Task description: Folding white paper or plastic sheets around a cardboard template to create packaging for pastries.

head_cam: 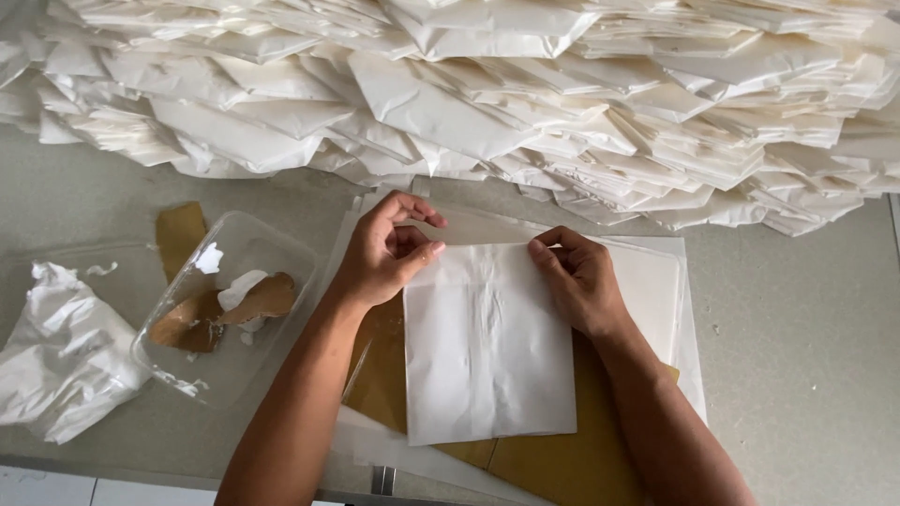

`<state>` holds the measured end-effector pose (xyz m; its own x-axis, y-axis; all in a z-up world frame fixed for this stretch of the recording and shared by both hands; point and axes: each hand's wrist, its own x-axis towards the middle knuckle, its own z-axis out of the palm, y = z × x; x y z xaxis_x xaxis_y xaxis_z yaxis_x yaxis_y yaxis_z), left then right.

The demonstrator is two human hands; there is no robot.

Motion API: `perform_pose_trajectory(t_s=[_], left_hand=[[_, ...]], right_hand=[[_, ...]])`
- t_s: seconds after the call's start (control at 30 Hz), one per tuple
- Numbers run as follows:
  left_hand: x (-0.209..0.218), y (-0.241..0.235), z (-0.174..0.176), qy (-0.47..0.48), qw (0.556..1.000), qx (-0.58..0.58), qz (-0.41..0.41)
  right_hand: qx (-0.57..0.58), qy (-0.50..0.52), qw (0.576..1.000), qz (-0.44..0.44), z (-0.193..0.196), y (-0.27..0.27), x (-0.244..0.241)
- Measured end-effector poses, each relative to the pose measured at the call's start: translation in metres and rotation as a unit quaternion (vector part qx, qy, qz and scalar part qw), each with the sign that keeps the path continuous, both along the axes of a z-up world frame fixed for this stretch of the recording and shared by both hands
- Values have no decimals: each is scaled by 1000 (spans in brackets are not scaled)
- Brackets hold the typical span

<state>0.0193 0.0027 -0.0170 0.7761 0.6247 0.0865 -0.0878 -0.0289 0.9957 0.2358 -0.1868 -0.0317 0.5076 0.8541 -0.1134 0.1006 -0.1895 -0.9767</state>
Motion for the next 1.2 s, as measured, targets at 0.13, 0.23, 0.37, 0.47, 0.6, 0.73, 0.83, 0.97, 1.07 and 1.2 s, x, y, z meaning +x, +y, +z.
perform_pose_trajectory(t_s=[0.13,0.23,0.37,0.47,0.6,0.73,0.83,0.97,1.07,1.2], left_hand=[[0,2,-4,-12,1000,-6,1],[0,2,-7,-21,1000,-8,2],[-4,1,-1,-21,1000,3,-5],[-7,1,0,-34,999,-7,-8],[-9,0,1,-52,998,-22,-9],[-9,0,-4,-86,995,-35,-45],[-12,0,2,-104,990,-49,-82],[-16,1,9,-86,983,-64,-150],[-10,-6,10,-36,976,-77,-203],[-11,-18,24,40,971,-53,-231]], right_hand=[[7,29,999,40,-1,-1,1],[11,10,998,56,-4,-4,1],[1,-67,995,69,-2,-3,-2],[-9,-90,993,72,12,-2,-10],[-5,-97,993,71,14,-1,-13],[8,-112,992,59,2,-5,-7],[26,-110,992,55,24,-9,-18],[49,-103,992,55,40,-12,-30],[69,-118,988,71,35,-14,-36],[80,-87,990,74,28,-13,-33]])
